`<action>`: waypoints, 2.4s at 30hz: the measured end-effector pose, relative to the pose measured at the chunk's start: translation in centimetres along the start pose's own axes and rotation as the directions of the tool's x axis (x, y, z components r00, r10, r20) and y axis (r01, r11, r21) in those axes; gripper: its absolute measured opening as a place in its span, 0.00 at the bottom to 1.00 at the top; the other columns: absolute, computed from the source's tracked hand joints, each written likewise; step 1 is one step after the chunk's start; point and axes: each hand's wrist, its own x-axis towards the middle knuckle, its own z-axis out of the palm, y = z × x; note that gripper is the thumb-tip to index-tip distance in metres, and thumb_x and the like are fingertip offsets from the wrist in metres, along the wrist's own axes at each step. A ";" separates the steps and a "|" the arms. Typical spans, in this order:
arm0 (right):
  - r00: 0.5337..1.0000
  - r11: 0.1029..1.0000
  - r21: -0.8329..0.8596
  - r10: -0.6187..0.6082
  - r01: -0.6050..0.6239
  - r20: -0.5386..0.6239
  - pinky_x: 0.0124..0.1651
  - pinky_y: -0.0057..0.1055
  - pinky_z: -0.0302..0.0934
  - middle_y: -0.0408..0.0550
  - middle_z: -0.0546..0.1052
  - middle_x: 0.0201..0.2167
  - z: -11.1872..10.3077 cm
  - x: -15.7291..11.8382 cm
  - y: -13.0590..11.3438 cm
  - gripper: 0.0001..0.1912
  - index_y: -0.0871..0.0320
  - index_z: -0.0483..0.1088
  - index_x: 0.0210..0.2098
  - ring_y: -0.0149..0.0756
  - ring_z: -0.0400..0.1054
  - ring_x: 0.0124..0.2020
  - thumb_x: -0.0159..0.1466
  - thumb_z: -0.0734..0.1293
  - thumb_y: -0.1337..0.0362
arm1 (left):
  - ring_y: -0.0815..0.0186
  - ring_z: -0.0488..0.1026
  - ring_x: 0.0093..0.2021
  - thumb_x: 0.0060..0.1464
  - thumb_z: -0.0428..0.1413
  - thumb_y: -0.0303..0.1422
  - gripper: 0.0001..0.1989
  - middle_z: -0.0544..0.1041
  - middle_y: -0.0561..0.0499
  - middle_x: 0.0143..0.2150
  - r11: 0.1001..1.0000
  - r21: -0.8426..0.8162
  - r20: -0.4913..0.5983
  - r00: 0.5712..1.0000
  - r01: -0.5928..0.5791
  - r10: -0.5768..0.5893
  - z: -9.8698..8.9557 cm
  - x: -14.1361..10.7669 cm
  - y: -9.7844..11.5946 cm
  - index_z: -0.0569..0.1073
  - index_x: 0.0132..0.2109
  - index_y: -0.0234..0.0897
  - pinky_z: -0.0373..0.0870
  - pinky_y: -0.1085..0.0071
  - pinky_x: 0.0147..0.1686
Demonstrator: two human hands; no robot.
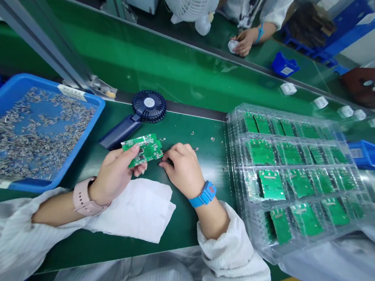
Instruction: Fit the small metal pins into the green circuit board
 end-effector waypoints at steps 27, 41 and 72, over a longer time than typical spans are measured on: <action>0.358 0.722 0.244 0.570 -0.647 -0.739 0.35 0.32 0.61 0.44 0.71 0.31 -15.1 -21.2 -2.0 0.15 0.54 0.71 0.46 0.34 0.65 0.30 0.59 0.69 0.62 | 0.64 0.70 0.28 0.62 0.46 0.43 0.19 0.76 0.49 0.30 0.759 0.412 0.575 0.789 -0.505 0.213 -1.3 -0.6 0.0 0.80 0.41 0.44 0.68 0.70 0.30; 0.365 0.499 0.288 0.835 -0.817 -0.412 0.27 0.31 0.59 0.45 0.75 0.25 -15.1 -25.7 -0.3 0.18 0.57 0.76 0.43 0.36 0.66 0.26 0.61 0.65 0.52 | 0.65 0.70 0.28 0.59 0.50 0.42 0.14 0.76 0.52 0.29 0.704 0.482 0.566 0.799 -0.522 0.205 -1.0 -0.7 0.1 0.80 0.40 0.46 0.68 0.74 0.30; 0.429 0.085 -0.514 0.674 -0.854 -0.601 0.25 0.30 0.42 0.49 0.75 0.21 -18.6 -18.8 0.4 0.14 0.56 0.76 0.31 0.37 0.66 0.23 0.63 0.60 0.59 | 0.64 0.70 0.31 0.61 0.49 0.44 0.18 0.76 0.51 0.31 0.709 0.540 0.548 0.829 -0.454 0.114 -1.3 -0.7 0.0 0.78 0.41 0.39 0.67 0.72 0.34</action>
